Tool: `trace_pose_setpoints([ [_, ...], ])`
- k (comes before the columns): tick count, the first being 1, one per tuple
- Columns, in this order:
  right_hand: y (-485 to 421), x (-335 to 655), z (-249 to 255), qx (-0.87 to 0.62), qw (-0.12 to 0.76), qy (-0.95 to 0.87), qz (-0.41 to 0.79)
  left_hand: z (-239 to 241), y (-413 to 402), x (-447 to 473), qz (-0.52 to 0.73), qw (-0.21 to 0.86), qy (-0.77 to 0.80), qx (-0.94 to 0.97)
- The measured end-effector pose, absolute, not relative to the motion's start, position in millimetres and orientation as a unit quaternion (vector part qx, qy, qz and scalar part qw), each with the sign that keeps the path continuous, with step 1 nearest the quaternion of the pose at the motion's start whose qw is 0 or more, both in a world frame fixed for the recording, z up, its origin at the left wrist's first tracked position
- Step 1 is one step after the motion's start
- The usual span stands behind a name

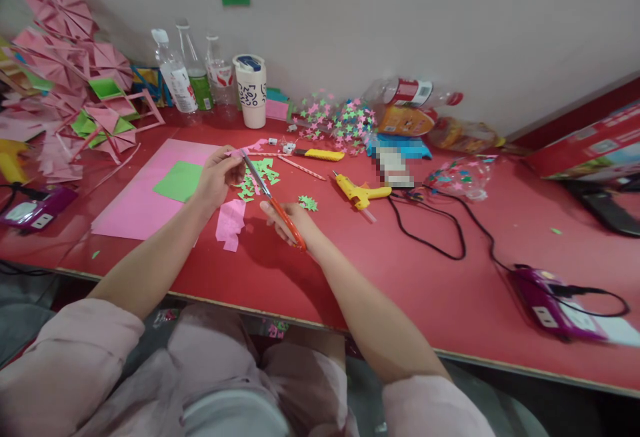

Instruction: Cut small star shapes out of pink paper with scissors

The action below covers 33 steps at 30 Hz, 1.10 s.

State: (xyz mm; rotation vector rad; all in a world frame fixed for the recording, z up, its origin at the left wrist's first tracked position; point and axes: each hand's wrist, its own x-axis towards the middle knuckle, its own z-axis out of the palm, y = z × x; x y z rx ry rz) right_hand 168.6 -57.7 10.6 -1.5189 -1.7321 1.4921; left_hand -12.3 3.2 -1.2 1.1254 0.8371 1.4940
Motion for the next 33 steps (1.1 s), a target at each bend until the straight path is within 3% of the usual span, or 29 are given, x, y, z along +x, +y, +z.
trace_pose_setpoints([
  [18, -72.9, 159.0, 11.1, -0.532, 0.26, -0.598, 0.541, -10.6, 0.9, -4.6, 0.635, 0.507, 0.341, 0.474],
  [33, -73.8, 157.0, 14.7, -0.562, 0.241, -0.6, 0.516, -10.4, -0.3, -3.8, 0.633, 0.514, 0.336, 0.472],
])
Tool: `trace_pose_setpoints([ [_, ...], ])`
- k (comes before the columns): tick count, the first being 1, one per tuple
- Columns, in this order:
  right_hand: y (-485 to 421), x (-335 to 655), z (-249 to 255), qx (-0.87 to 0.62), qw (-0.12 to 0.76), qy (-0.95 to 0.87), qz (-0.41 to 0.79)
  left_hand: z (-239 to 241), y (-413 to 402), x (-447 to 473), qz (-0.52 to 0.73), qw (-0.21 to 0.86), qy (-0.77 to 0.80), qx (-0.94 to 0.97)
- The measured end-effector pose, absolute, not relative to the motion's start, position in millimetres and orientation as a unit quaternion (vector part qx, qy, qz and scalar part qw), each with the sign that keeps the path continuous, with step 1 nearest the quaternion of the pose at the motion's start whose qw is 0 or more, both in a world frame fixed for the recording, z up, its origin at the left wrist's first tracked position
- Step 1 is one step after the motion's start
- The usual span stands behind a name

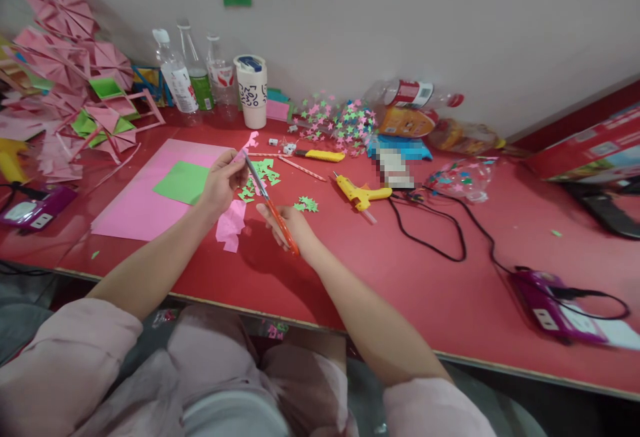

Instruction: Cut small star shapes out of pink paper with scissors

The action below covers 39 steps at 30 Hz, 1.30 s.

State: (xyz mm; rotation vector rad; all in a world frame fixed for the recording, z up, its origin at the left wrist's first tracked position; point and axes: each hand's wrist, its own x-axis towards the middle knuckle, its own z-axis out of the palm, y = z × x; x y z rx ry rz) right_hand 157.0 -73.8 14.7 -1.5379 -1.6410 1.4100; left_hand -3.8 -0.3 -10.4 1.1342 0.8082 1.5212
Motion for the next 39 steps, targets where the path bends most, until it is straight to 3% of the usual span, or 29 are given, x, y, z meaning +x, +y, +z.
trace_pose_setpoints([
  [22, -67.6, 162.2, 12.2, -0.558, 0.241, -0.598, 0.522, 2.9, -0.8, -8.2, 0.656, 0.571, 0.343, 0.355],
  [39, -63.5, 168.8, 20.0, -0.556, 0.195, -0.642, 0.491, 4.3, 5.7, -17.5, 0.654, 0.458, 0.377, 0.47],
])
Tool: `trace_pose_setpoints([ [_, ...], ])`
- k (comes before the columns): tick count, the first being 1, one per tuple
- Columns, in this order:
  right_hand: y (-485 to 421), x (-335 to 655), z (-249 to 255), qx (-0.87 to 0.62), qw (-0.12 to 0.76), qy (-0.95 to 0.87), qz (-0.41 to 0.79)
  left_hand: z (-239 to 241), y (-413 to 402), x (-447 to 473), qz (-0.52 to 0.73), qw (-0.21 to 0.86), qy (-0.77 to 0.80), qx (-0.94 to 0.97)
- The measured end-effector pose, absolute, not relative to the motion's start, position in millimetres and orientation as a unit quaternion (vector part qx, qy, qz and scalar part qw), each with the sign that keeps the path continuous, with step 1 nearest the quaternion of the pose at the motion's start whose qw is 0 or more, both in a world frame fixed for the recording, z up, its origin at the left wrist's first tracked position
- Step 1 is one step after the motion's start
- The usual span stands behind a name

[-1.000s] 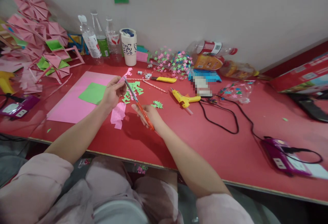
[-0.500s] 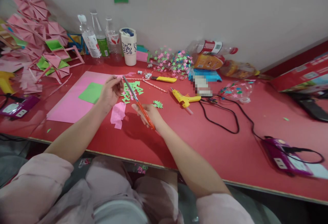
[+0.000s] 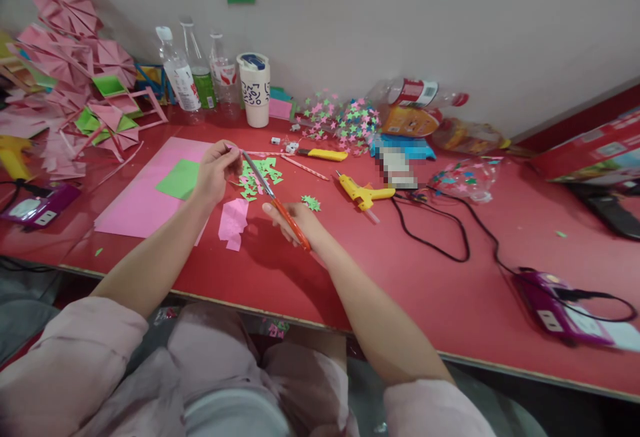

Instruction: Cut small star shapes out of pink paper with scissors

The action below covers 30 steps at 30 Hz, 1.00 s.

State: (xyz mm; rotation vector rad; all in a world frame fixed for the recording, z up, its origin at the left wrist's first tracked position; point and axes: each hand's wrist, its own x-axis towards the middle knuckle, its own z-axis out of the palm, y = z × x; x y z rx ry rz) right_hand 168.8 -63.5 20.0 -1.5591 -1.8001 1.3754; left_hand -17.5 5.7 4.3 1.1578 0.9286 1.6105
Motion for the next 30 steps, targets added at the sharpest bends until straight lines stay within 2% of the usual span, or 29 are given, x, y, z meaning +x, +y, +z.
trace_pose_setpoints([
  [9, -61.3, 168.2, 18.8, -0.578, 0.187, -0.622, 0.494, 5.4, 5.0, -18.8, 0.65, 0.446, 0.387, 0.478],
  [17, -65.5, 162.0, 14.5, -0.587, 0.22, -0.598, 0.5, 3.3, 0.1, -9.9, 0.628, 0.516, 0.366, 0.454],
  [30, -64.5, 165.7, 17.0, -0.555, 0.188, -0.63, 0.51, 6.6, 2.9, -12.3, 0.664, 0.487, 0.374, 0.426],
])
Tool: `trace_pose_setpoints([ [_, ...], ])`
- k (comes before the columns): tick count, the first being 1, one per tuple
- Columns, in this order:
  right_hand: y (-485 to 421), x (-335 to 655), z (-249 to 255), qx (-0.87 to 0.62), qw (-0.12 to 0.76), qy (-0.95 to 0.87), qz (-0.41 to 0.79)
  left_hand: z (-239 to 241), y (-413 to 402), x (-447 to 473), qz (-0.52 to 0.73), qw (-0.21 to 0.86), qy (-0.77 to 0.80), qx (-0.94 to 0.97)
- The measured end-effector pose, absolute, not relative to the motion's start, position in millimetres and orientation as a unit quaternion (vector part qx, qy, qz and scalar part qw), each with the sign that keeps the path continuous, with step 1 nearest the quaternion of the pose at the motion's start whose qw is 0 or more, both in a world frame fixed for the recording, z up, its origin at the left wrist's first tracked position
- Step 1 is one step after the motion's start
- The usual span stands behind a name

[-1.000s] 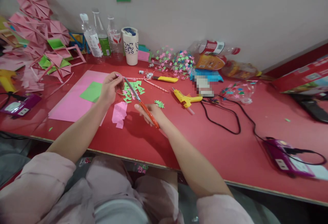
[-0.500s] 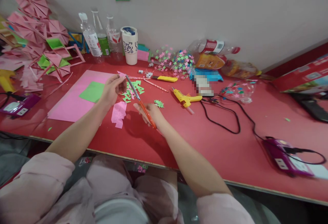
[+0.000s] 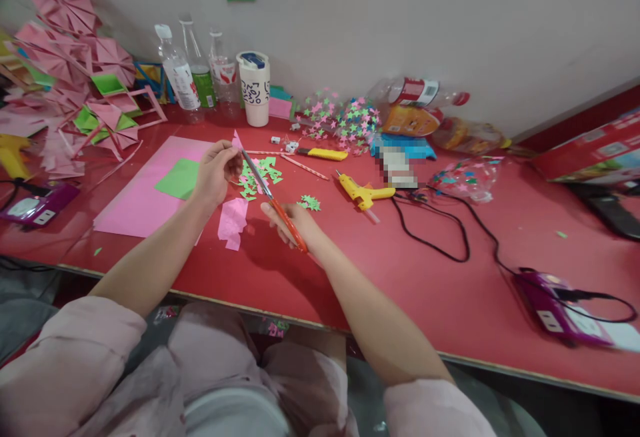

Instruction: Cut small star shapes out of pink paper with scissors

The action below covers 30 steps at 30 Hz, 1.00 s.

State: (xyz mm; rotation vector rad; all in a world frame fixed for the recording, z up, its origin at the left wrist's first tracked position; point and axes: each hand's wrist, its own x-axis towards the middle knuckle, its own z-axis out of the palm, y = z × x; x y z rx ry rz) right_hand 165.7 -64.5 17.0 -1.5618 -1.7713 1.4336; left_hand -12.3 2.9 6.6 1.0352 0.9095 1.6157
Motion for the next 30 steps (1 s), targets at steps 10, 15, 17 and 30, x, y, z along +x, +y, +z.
trace_pose_setpoints([
  [10, -65.4, 168.2, 15.6, -0.523, 0.189, -0.634, 0.537, 5.3, 4.3, -14.5, 0.659, 0.517, 0.342, 0.426],
  [15, -67.0, 168.5, 18.0, -0.518, 0.191, -0.636, 0.539, 4.0, 5.2, -15.3, 0.659, 0.522, 0.331, 0.428],
  [17, -66.2, 168.9, 16.2, -0.52, 0.19, -0.636, 0.538, 3.0, 6.0, -15.8, 0.658, 0.516, 0.332, 0.436],
  [30, -61.7, 167.8, 17.9, -0.552, 0.16, -0.633, 0.519, 5.0, 5.0, -18.1, 0.65, 0.499, 0.339, 0.462],
])
